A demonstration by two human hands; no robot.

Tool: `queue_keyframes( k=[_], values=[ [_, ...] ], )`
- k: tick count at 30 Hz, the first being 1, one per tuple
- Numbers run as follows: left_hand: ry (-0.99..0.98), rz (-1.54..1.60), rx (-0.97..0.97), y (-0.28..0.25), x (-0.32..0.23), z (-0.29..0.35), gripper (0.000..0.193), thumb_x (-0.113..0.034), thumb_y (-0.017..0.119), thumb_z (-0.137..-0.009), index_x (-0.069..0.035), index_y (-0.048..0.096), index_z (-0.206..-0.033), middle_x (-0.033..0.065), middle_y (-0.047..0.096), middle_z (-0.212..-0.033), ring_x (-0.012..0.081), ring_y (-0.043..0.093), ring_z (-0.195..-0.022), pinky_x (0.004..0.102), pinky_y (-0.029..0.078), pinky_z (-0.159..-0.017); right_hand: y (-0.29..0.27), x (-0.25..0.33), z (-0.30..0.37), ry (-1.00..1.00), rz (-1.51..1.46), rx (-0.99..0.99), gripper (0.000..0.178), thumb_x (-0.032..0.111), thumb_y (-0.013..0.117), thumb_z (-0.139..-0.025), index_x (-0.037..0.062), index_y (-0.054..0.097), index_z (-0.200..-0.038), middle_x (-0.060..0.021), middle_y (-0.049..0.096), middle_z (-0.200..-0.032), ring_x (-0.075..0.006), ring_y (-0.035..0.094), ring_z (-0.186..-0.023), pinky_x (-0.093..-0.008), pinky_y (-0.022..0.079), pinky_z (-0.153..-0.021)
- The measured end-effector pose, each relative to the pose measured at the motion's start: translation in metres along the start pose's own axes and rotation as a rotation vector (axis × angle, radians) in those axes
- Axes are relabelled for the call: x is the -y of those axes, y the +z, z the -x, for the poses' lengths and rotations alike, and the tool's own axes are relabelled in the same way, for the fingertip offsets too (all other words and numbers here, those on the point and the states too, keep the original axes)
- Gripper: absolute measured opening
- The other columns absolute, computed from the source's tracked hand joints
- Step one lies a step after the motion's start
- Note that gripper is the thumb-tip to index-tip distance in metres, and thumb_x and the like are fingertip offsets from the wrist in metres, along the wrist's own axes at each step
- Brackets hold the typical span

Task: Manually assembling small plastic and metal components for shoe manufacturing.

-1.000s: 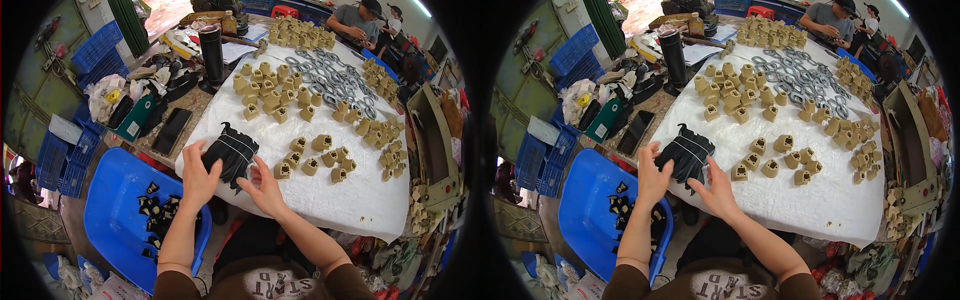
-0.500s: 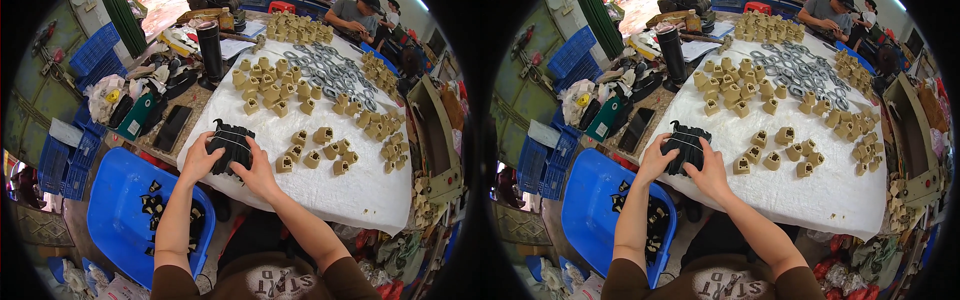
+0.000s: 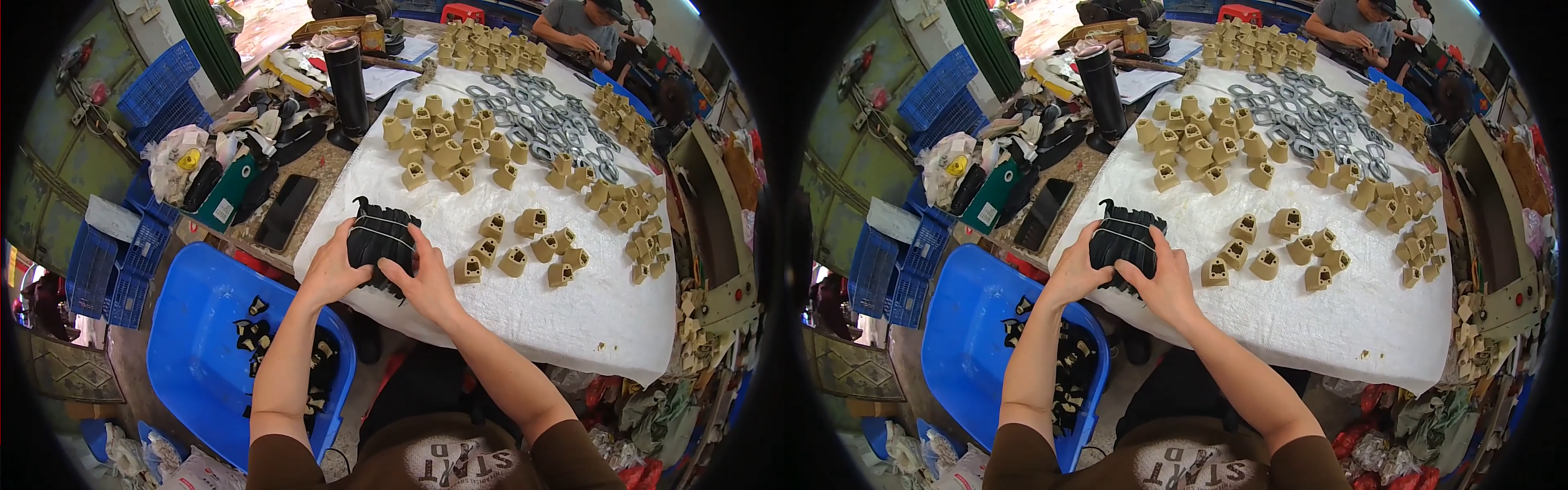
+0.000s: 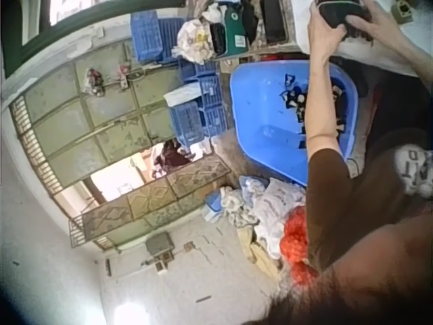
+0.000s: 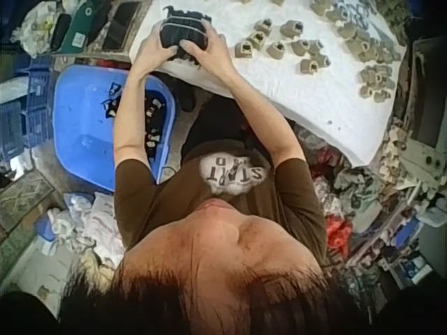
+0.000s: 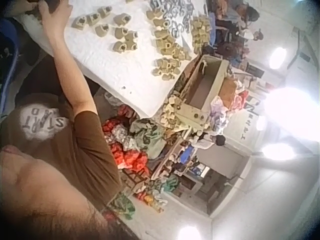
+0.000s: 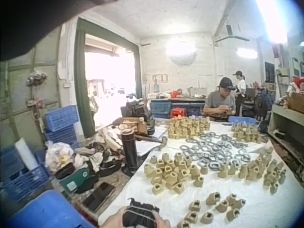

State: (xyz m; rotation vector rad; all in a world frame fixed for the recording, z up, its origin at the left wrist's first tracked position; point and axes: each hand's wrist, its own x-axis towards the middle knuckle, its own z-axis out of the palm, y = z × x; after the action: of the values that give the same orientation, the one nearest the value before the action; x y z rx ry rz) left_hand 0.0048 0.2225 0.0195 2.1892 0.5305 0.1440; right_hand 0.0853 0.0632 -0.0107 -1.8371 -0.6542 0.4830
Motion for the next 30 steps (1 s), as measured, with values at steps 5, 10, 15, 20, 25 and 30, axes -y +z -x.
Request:
queue_keyframes(
  k=[5, 10, 15, 20, 25, 30],
  values=[
    [0.063, -0.017, -0.023, -0.002, 0.004, 0.0, 0.083, -0.019, 0.072, -0.061, 0.002, 0.036, -0.133, 0.0255, 0.059, -0.109, 0.0355, 0.06, -0.103, 0.0369, 0.045, -0.091, 0.018, 0.007, -0.002, -0.017, 0.306, -0.155, 0.084, 0.044, 0.07, -0.073, 0.0101, 0.034, -0.14, -0.0229, 0.047, -0.099, -0.0379, 0.049, -0.095, -0.04, 0.042, -0.087],
    [0.041, 0.234, 0.096, -0.016, 0.016, -0.003, 0.078, -0.013, 0.072, -0.063, 0.001, 0.039, -0.132, 0.018, 0.062, -0.106, 0.0232, 0.061, -0.097, 0.0311, 0.046, -0.087, 0.005, 0.007, -0.006, 0.002, 0.263, -0.05, 0.077, 0.036, 0.067, -0.073, 0.013, 0.035, -0.14, -0.0233, 0.047, -0.099, -0.0379, 0.05, -0.094, -0.0404, 0.043, -0.087],
    [0.048, 0.257, 0.12, -0.025, 0.022, -0.004, 0.078, -0.011, 0.07, -0.064, 0.0, 0.038, -0.134, 0.0183, 0.062, -0.107, 0.0237, 0.061, -0.097, 0.0328, 0.047, -0.086, -0.003, 0.014, -0.007, 0.017, 0.239, 0.028, 0.075, 0.033, 0.066, -0.073, 0.015, 0.036, -0.139, -0.0232, 0.047, -0.1, -0.0367, 0.051, -0.095, -0.0413, 0.044, -0.085],
    [-0.01, -0.071, 0.048, -0.001, -0.013, 0.01, 0.083, -0.018, 0.071, -0.065, -0.001, 0.032, -0.137, 0.0247, 0.059, -0.108, 0.0353, 0.06, -0.097, 0.0399, 0.047, -0.085, -0.002, 0.016, -0.009, 0.025, 0.357, 0.018, 0.076, 0.032, 0.067, -0.071, 0.0155, 0.036, -0.139, -0.0222, 0.047, -0.102, -0.0374, 0.054, -0.093, -0.0415, 0.046, -0.084],
    [0.082, -0.483, -0.22, 0.018, -0.016, 0.021, 0.094, -0.021, 0.073, -0.066, -0.006, 0.021, -0.143, 0.0247, 0.056, -0.103, 0.0403, 0.057, -0.094, 0.0457, 0.045, -0.082, 0.0, 0.019, -0.007, 0.009, 0.393, 0.028, 0.075, 0.033, 0.065, -0.072, 0.0151, 0.036, -0.139, -0.0229, 0.047, -0.101, -0.0373, 0.054, -0.092, -0.0421, 0.046, -0.082],
    [0.061, -0.356, -0.139, 0.008, -0.013, 0.016, 0.092, -0.016, 0.071, -0.066, -0.007, 0.021, -0.143, 0.0254, 0.056, -0.102, 0.0409, 0.058, -0.093, 0.0458, 0.047, -0.08, 0.001, 0.018, -0.007, -0.011, 0.378, -0.007, 0.072, 0.031, 0.063, -0.072, 0.0139, 0.038, -0.138, -0.0234, 0.047, -0.1, -0.0376, 0.054, -0.09, -0.0425, 0.046, -0.082]
  ],
)
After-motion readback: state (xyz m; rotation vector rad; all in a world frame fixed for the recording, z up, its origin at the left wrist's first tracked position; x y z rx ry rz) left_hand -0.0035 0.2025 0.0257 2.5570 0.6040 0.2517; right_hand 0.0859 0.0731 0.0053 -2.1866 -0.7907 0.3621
